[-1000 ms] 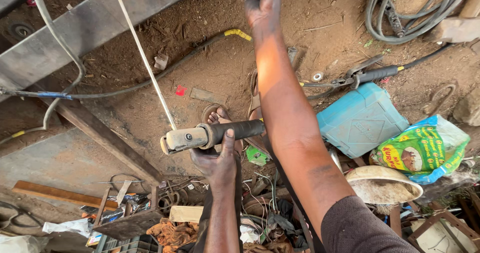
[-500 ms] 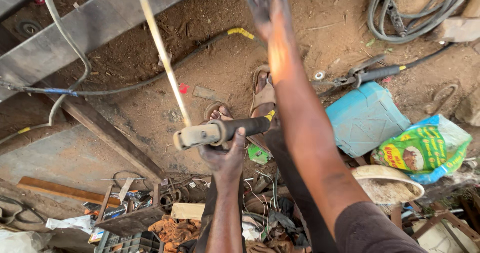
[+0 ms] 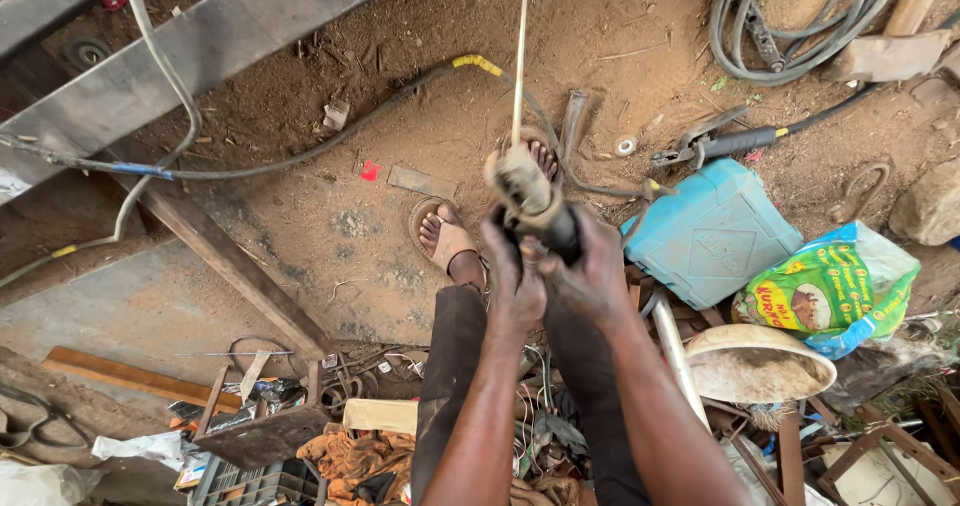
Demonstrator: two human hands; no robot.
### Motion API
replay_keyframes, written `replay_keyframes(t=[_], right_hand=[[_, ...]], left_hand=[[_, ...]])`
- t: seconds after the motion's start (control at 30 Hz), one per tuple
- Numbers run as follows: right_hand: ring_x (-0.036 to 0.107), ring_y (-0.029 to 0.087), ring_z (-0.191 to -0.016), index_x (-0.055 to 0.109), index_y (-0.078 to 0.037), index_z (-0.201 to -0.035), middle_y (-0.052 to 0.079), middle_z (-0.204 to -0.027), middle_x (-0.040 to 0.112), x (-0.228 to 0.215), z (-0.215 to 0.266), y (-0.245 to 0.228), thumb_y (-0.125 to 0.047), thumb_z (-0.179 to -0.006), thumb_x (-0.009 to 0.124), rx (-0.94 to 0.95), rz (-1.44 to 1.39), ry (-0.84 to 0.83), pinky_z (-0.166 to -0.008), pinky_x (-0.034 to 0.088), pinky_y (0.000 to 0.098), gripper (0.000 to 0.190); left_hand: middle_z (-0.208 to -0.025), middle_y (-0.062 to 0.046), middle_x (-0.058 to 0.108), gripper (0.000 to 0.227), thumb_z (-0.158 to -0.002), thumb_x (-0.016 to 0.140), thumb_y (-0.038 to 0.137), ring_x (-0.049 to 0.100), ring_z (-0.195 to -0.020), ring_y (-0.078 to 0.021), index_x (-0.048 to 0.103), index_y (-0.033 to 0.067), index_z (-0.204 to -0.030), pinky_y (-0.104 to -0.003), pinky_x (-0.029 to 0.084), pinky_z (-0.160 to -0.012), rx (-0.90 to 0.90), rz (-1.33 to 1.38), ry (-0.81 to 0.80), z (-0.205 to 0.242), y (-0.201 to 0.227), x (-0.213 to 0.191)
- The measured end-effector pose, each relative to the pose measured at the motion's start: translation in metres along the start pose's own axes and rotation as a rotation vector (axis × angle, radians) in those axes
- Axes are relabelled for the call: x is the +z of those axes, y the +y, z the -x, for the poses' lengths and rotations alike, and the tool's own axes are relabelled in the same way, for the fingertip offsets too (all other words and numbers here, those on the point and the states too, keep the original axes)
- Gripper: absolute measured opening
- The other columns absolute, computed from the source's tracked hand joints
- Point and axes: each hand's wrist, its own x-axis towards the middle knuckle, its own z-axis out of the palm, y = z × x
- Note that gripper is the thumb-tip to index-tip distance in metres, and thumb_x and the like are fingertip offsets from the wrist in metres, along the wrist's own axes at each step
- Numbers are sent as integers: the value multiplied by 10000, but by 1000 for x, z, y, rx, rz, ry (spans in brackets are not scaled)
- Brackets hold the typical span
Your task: The person welds metal components together on a fabrication floor, using an electrode holder to create arcs and join the pieces while another person assists by holding the parts in place.
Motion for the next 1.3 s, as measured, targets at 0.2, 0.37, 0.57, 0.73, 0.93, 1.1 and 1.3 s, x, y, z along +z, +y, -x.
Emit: replay_keyframes(t=[0.2, 0.37, 0.57, 0.73, 0.93, 1.1, 1.3], right_hand=[[771, 269, -930, 687, -6, -1156, 156, -1001, 777, 0, -9, 23, -379, -749, 900, -61, 195, 113, -794, 601, 392, 593], [773, 250, -955, 621, -10, -1228, 158, -1028, 769, 10, -19, 26, -430, -868, 810, -126, 58, 148, -789, 600, 383, 585], [731, 230, -844, 630, -26, -1201, 142, -937, 745, 0, -22, 19, -481, -942, 746, -132, 41, 108, -742, 572, 365, 536], [716, 181, -740, 637, -7, -1182, 114, -859, 740, 3, -27, 18, -474, -917, 766, -107, 44, 130, -703, 562, 340, 553], [738, 197, -917, 593, 14, -1258, 126, -1042, 749, 4, -25, 20, -475, -983, 735, -231, -30, 127, -814, 585, 344, 580], [703, 180, -851, 620, 2, -1190, 110, -964, 743, 3, -28, 15, -432, -967, 713, -154, 4, 146, -845, 492, 384, 497], [692, 137, -807, 623, 3, -1177, 104, -910, 749, 1, -27, 4, -337, -962, 737, -93, -61, 141, -729, 560, 322, 418]], left_hand=[[-1645, -290, 383, 1041, -1012, 154, 796, 420, -1536, -369, 201, -36, -1637, -475, 390, -1241, 181, -82, 11, 8, 2, 9], [-1720, -325, 186, 1145, -963, 170, 847, 271, -1599, -440, 48, -56, -1658, -496, 264, -1290, 254, -188, 32, 7, 8, 11], [-1733, -344, 85, 1156, -978, 250, 845, 157, -1634, -484, -15, -67, -1637, -520, 188, -1323, 238, -250, -39, 8, 16, 7], [-1734, -350, 71, 1234, -923, 273, 888, 164, -1623, -484, -46, -62, -1644, -529, 222, -1299, 216, -242, -61, 6, 20, 3], [-1711, -360, 135, 1263, -903, 322, 900, 237, -1601, -488, -35, -61, -1642, -539, 304, -1276, 211, -273, -74, 8, 26, 1], [-1724, -361, 229, 1236, -941, 353, 883, 282, -1621, -489, 1, -61, -1657, -550, 315, -1308, 265, -252, -84, 8, 39, 0], [-1667, -322, 289, 1260, -903, 412, 870, 357, -1567, -451, 18, -58, -1658, -523, 372, -1249, 228, -238, -91, 9, 49, -1]])
